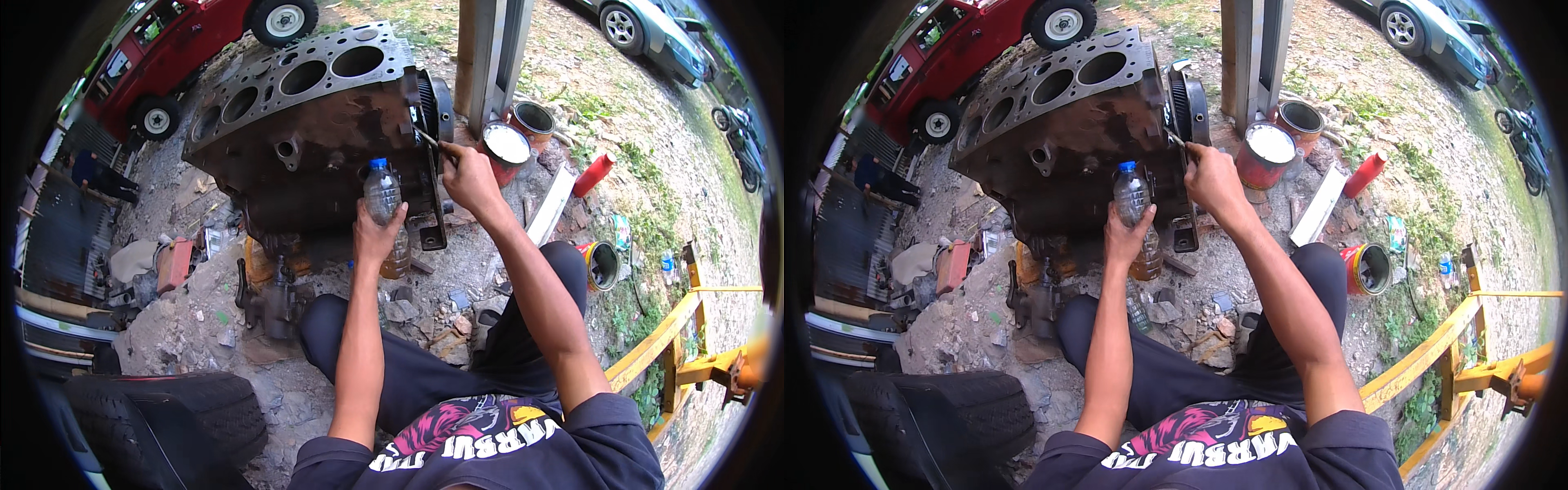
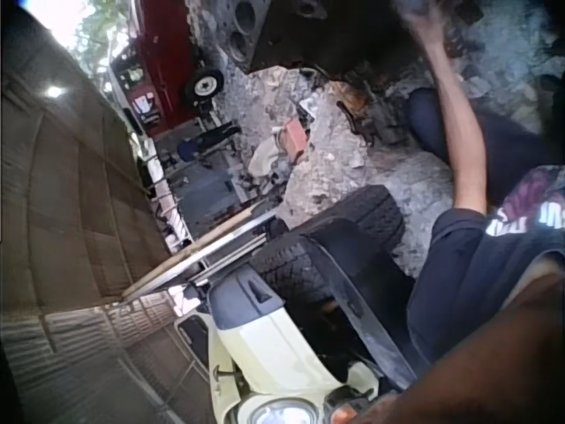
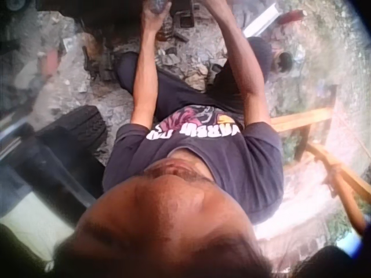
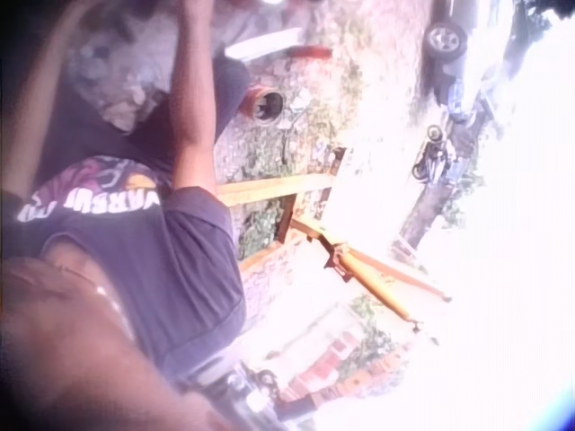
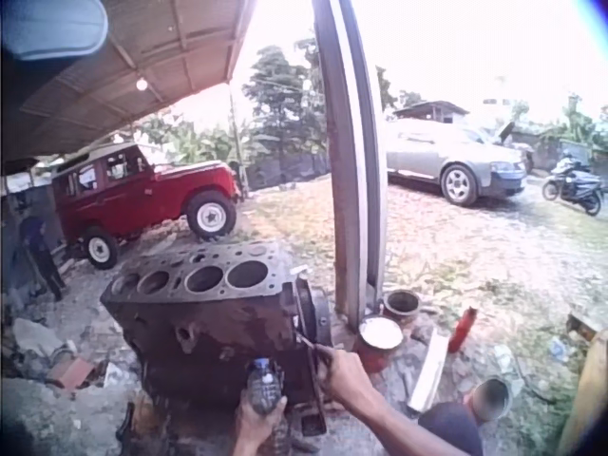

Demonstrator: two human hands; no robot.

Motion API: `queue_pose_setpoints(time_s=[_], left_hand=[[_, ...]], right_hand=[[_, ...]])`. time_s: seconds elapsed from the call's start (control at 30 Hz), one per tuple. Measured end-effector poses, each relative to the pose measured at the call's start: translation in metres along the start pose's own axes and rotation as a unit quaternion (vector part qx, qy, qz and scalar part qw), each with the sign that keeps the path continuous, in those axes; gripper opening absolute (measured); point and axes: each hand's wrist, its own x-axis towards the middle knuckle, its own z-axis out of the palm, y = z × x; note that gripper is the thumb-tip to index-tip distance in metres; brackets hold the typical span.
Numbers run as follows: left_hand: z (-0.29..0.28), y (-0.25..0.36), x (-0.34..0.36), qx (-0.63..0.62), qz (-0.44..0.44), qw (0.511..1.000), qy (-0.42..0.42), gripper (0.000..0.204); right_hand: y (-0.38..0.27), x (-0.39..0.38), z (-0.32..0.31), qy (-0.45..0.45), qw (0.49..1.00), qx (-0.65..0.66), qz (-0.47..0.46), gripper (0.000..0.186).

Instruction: The person uses a tool to scrape a surface on an engine block and then pours fluid from a plastic bottle onto the component.

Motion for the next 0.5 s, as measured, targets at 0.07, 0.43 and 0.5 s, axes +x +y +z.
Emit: queue_pose_setpoints(time_s=[0.07,0.43,0.5], left_hand=[[0.0,0.004,0.0,-0.021,0.037,0.999,-0.005,0.059],[0.012,-0.001,0.0,-0.001,0.078,0.997,0.018,0.058],[0.012,0.002,0.001,-0.005,0.072,0.997,0.014,0.058]], right_hand=[[-0.016,0.02,-0.01,-0.026,0.996,-0.078,-0.02,0.033],[-0.025,0.042,0.031,-0.24,0.958,-0.153,-0.038,0.021],[-0.017,0.04,0.034,-0.174,0.979,-0.102,0.011,0.032]])
